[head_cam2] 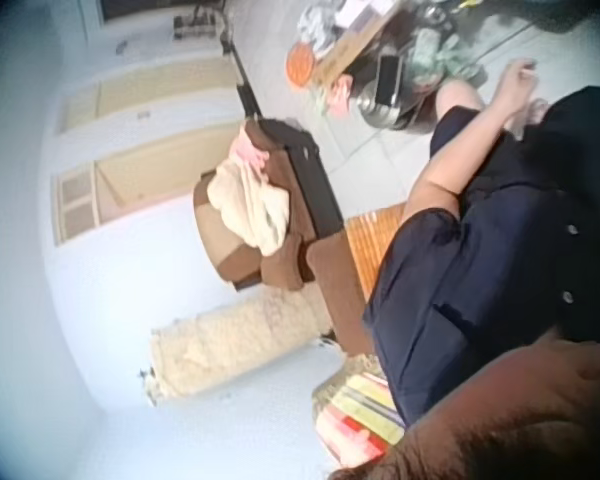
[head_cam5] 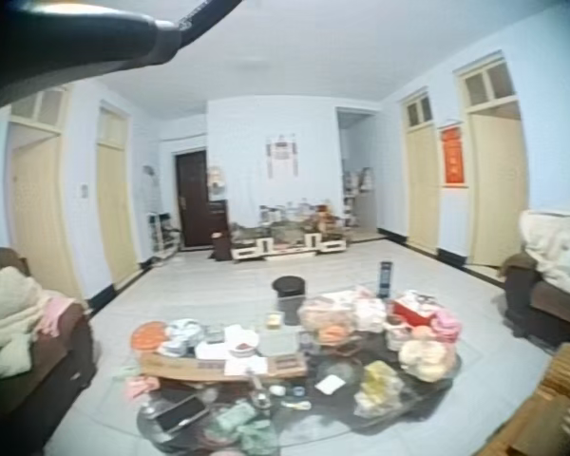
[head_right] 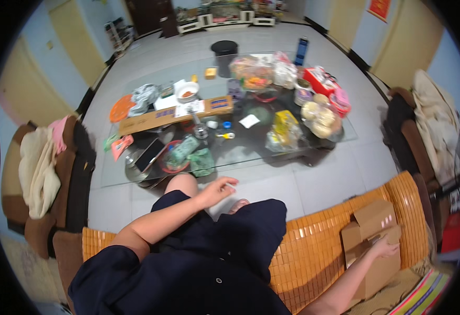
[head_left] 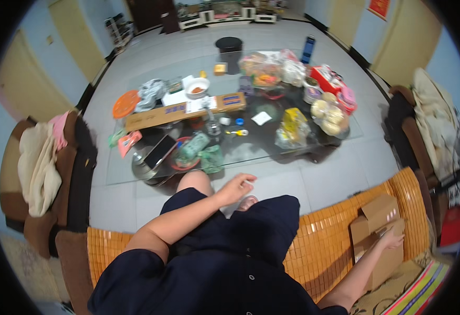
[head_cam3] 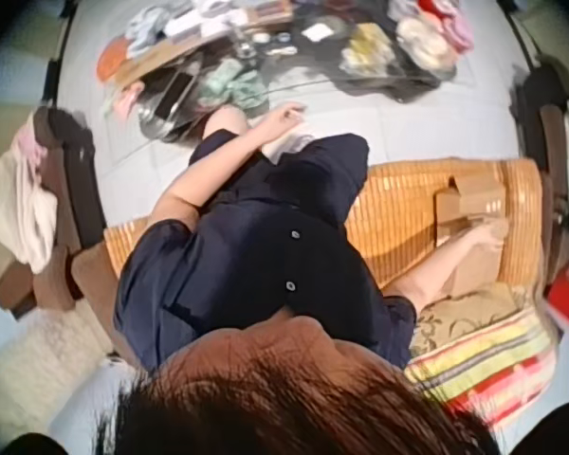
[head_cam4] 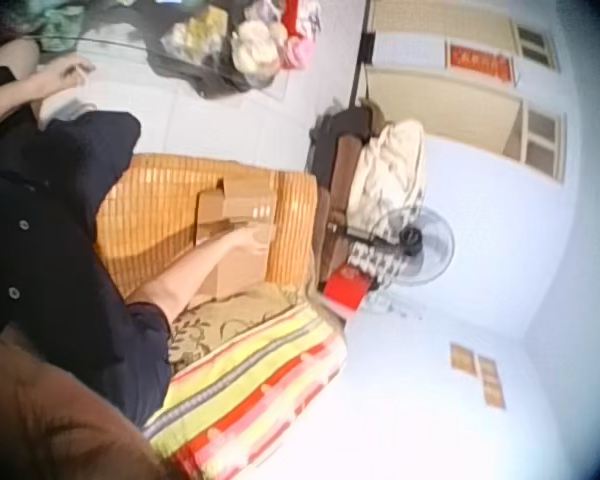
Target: The person assembles a chrome faucet by hand, attaching a white plastic adapter and a small white cap to the threaded end. They repeatedly screw and unscrew the components, inspecting the fit and alignment while handling the faucet and small parts over a glass table.
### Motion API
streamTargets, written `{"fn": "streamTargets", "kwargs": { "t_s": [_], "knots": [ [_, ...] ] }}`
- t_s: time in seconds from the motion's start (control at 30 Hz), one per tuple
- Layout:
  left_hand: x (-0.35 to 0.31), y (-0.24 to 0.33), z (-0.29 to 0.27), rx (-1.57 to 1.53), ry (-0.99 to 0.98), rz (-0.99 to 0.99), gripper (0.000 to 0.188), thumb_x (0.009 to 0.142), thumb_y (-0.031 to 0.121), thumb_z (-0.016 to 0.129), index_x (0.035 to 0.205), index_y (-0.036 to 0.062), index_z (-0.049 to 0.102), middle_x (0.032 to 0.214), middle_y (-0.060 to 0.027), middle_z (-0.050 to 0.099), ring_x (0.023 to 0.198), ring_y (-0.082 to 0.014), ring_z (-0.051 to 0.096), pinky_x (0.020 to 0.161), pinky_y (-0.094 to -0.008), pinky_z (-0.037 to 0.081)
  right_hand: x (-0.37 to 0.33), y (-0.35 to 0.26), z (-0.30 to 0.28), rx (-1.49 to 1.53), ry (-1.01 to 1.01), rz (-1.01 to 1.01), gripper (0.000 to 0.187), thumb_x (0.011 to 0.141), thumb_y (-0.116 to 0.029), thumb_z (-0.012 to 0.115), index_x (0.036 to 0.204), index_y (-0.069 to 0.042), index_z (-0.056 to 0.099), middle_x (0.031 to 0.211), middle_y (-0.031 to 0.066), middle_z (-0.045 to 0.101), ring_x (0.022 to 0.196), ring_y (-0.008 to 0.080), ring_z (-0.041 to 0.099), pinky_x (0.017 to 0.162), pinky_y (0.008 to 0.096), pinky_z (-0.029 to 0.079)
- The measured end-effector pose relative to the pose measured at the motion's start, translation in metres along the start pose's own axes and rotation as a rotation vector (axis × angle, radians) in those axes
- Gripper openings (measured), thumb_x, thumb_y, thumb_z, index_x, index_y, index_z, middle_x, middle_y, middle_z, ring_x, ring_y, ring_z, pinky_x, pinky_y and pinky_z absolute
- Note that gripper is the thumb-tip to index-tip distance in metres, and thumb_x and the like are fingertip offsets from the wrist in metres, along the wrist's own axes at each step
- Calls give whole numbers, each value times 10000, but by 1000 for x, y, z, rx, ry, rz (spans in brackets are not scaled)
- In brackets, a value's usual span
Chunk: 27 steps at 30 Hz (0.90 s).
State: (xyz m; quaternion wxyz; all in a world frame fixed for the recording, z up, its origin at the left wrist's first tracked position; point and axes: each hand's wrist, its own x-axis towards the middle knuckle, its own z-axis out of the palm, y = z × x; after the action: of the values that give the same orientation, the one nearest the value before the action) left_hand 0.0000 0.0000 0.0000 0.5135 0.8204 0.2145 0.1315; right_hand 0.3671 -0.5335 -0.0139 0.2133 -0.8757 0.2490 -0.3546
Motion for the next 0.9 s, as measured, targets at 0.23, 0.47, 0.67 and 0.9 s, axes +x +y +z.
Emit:
{"fn": "streamTargets", "kwargs": {
  "t_s": [0.23, 0.47, 0.67, 0.9],
  "knots": [
    [-39, -91, -163, 875, 487, 183, 252, 755, 109, 610, 1001, 56, 619, 1100, -72, 566, 1031, -285, 518, 881, -398, 415, -283, -246, -45, 842, -636, -800, 418, 797, -33, 608, 1206, -31, 522, 1274, 125, 497, 1245, 290, 394, 1060, 403, 273],
    [-54, -133, -212, 1128, 390, 147, 285, 701, 71, 599, 985, 66, 629, 1067, -30, 608, 1046, -235, 526, 942, -413, 371, -456, -369, -34, 852, -1180, -1012, 413, 746, -65, 647, 1147, -48, 552, 1209, 144, 516, 1132, 328, 459, 985, 415, 350],
    [23, -103, -199, 616, 438, 72, 385, 719, 71, 652, 1098, 57, 585, 1134, -108, 579, 1075, -317, 512, 930, -403, 379, -503, -416, 7, 710, -1123, -1218, 513, 704, -45, 678, 1192, -55, 520, 1217, 125, 508, 1134, 317, 451, 959, 402, 362],
    [135, -107, -162, 5, 391, 259, 414, 789, 137, 660, 1175, 50, 539, 1124, -144, 570, 1064, -319, 520, 920, -392, 396, -508, -435, 17, 781, -1114, -1339, 267, 707, -32, 678, 971, -63, 651, 948, 71, 584, 892, 283, 525, 795, 392, 419]
  ]
}}
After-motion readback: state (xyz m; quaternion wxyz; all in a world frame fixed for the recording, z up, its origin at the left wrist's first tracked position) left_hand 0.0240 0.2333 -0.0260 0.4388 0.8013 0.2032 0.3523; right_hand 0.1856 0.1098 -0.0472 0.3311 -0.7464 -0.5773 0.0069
